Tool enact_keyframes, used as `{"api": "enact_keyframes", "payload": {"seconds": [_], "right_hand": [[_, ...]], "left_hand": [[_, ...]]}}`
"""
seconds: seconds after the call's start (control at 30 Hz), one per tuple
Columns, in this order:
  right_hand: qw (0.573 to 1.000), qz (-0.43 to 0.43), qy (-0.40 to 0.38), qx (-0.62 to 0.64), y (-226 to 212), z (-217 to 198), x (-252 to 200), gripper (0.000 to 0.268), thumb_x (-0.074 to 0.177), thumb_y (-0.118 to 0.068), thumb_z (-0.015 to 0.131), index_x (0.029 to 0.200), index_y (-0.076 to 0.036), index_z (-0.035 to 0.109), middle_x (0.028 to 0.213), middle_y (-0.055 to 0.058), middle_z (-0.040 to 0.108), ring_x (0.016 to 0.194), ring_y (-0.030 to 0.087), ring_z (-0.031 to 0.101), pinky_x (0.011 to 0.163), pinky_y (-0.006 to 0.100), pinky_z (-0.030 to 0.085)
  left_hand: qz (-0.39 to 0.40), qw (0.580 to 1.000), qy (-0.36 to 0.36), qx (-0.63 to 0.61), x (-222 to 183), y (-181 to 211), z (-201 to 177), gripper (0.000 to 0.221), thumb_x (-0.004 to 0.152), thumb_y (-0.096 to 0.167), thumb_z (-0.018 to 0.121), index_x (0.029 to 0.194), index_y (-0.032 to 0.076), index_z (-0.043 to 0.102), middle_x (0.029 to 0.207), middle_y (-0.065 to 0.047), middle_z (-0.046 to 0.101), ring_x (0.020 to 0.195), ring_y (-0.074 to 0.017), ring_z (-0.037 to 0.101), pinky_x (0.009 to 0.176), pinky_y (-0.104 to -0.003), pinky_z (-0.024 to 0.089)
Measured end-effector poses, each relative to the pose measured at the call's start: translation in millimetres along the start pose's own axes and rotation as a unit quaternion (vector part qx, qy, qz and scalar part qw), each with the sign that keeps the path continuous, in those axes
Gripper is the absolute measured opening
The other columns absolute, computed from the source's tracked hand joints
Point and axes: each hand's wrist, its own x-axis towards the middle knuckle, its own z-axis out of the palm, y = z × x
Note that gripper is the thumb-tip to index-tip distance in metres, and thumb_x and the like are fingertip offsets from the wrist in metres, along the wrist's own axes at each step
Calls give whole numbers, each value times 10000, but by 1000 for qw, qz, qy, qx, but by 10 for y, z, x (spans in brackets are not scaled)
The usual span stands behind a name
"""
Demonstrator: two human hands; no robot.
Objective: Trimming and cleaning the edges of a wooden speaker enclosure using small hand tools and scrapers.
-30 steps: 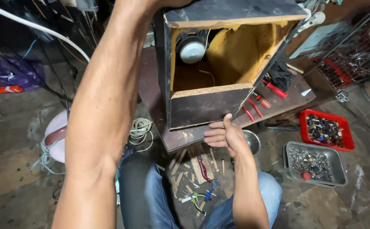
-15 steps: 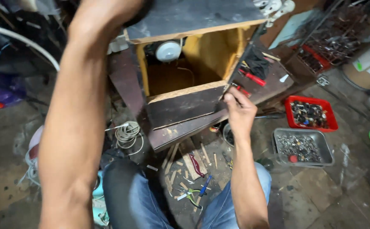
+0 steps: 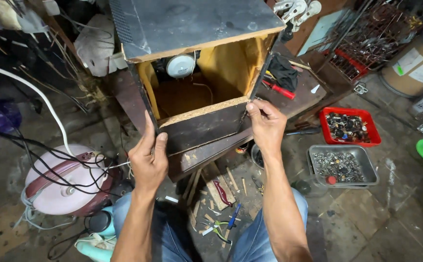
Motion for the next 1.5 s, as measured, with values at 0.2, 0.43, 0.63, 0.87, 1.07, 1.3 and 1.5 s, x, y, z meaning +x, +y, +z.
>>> {"api": "enact_keyframes", "payload": {"seconds": [0.2, 0.43, 0.63, 0.87, 1.07, 1.3, 1.5], "right_hand": [[999, -2, 16, -28, 0, 34, -19, 87, 921, -69, 769, 1004, -55, 786, 821, 37, 707, 745, 35, 572, 658, 224, 596], [997, -1, -78, -13, 300, -155, -101, 180, 885, -59, 794, 1060, -29, 764, 971, 136, 732, 911, 134, 623, 805, 346, 586], [996, 84, -17, 17, 191, -102, -92, 157, 854, -75, 823, 997, -36, 770, 889, 46, 717, 819, 32, 596, 728, 228, 617], [996, 78, -46, 6, 153, -126, -44, 133, 832, -85, 846, 948, -54, 789, 842, 78, 727, 784, 50, 593, 714, 241, 615], [997, 57, -51, 12, 261, -153, -54, 116, 840, -48, 821, 952, -40, 792, 831, 101, 724, 792, 81, 621, 685, 275, 602], [996, 49, -49, 54, 161, -143, -28, 105, 833, 35, 770, 917, -23, 792, 733, 86, 694, 740, 66, 584, 654, 272, 572], [997, 28, -50, 52, 162, -141, -32, 97, 849, 48, 748, 916, -8, 788, 714, 100, 691, 714, 93, 605, 679, 274, 549]], "left_hand": [[12, 999, 27, 16, -171, -468, 94, 477, 965, 15, 627, 1430, -21, 525, 1339, -256, 597, 1228, -397, 550, 978, -459, 508], [4, 1000, 16, 10, -127, -197, 56, 471, 991, 9, 597, 1452, -13, 500, 1392, -265, 557, 1269, -425, 518, 1018, -510, 486], [24, 999, 20, 38, -222, -516, 92, 451, 952, -7, 631, 1394, -43, 551, 1324, -256, 609, 1195, -419, 565, 917, -466, 530], [183, 956, 170, 152, -77, 255, 526, 299, 861, 82, 760, 1109, -67, 687, 1146, -254, 685, 1062, -415, 682, 1074, -515, 427], [177, 939, 16, 295, 451, 709, 1288, 438, 820, 418, 752, 1052, 51, 697, 921, -110, 672, 906, -328, 650, 1043, -644, 310], [77, 934, -71, 340, 450, 527, 1581, 334, 729, 392, 823, 934, 151, 715, 764, -55, 658, 698, -285, 642, 869, -557, 425], [81, 942, -73, 318, 433, 438, 1587, 306, 800, 427, 732, 972, 173, 734, 803, -58, 679, 724, -285, 650, 868, -568, 407]]}}
